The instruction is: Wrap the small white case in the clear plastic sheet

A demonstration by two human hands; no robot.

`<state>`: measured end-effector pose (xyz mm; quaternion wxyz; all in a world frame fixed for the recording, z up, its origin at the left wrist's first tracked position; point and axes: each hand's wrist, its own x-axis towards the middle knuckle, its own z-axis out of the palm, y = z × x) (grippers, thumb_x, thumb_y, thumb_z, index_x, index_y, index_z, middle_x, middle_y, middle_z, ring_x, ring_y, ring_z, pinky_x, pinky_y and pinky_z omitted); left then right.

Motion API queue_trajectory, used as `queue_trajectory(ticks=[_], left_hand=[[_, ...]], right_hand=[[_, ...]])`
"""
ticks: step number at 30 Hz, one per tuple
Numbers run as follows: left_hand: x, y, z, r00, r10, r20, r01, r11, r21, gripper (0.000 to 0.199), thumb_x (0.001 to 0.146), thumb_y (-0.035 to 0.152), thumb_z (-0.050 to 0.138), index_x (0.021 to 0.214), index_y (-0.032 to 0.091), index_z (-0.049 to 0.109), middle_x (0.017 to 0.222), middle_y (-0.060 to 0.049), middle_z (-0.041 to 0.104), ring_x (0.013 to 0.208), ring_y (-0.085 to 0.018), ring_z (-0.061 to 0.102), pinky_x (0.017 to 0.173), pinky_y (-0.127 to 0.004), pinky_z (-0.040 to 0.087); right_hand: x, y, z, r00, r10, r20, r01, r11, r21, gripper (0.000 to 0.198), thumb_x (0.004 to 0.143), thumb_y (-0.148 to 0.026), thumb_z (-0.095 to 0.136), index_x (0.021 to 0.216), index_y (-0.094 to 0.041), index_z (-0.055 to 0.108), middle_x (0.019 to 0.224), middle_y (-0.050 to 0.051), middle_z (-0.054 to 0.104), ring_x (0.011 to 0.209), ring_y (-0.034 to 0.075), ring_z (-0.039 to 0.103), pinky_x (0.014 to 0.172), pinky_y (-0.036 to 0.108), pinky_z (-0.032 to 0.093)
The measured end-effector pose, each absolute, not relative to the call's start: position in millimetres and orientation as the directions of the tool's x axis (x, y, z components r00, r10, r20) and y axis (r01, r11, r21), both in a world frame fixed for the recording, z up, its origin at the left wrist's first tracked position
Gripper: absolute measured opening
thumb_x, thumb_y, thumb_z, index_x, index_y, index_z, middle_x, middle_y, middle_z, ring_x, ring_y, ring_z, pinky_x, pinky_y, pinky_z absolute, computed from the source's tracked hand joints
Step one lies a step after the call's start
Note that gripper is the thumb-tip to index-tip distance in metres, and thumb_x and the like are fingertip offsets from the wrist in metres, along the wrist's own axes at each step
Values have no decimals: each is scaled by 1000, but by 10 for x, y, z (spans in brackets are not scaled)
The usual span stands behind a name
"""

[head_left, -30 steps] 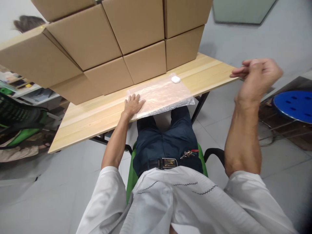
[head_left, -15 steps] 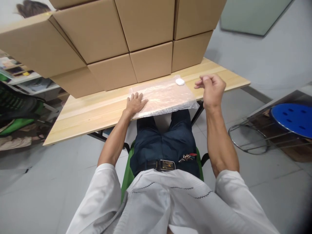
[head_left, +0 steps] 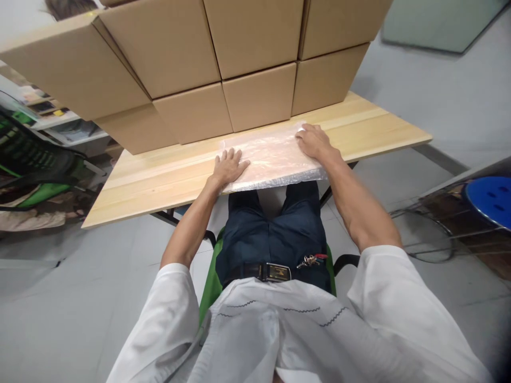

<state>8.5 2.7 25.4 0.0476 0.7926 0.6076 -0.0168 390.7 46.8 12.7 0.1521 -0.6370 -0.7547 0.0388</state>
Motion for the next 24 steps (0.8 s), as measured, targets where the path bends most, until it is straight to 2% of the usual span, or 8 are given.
queue_trajectory(ticks=[3,7,12,14,17,20,22,24], left_hand=[[81,32,259,283,956,-81,959,-280,46,93,131,72,30,207,20,42,219,-20,32,204,-49,30,164,-77,27],[67,60,272,310,947,-82,951,-309,21,92,131,74,31,208,23,42,219,-17,33,205,-46,31,165,-71,28],[17,222,280,387,914,-124,922,-386,30,90,132,71,33,210,26,38,222,-14,25,208,-44,24,167,-66,22],[-6,325,288,433,890,-141,901,-432,35,90,132,71,34,210,26,36,222,-13,23,208,-43,21,167,-65,20],[-17,489,325,529,834,-156,848,-528,50,94,131,74,36,212,25,33,222,-13,22,209,-40,20,168,-63,18],[32,627,386,623,766,-161,780,-624,49,99,130,78,35,212,23,29,222,-14,24,208,-37,24,168,-59,17],[94,688,427,673,723,-158,735,-678,27,101,129,81,34,212,24,31,221,-13,29,207,-36,28,168,-57,17],[158,715,461,698,703,-134,709,-705,-6,101,129,82,35,211,23,34,219,-15,33,206,-39,30,168,-58,17]], right_hand=[[3904,412,139,-35,986,164,955,81,-284,62,124,-30,44,166,-15,88,196,25,61,172,53,62,147,71,50],[3906,302,149,19,980,196,937,51,-347,61,128,-41,43,165,-23,88,189,25,66,171,55,60,145,78,49],[3996,153,219,123,977,172,953,-68,-296,59,129,-32,39,159,-16,88,181,30,69,168,51,63,142,67,51],[4052,99,271,170,968,184,942,-105,-320,55,132,-32,41,160,-15,85,180,30,70,167,49,63,140,63,51],[4042,26,350,126,954,271,925,-14,-381,49,132,-29,46,164,-18,81,183,28,70,170,47,61,141,61,50],[3829,-44,395,-78,941,330,903,207,-378,51,127,-23,51,169,-22,80,186,21,73,173,46,61,145,64,51],[3603,-94,397,-221,934,279,878,316,-360,55,123,-23,52,170,-27,82,186,16,75,173,45,64,146,65,52],[3382,-144,384,-300,934,197,879,350,-324,59,123,-23,50,173,-29,81,186,13,76,172,44,66,146,65,54]])
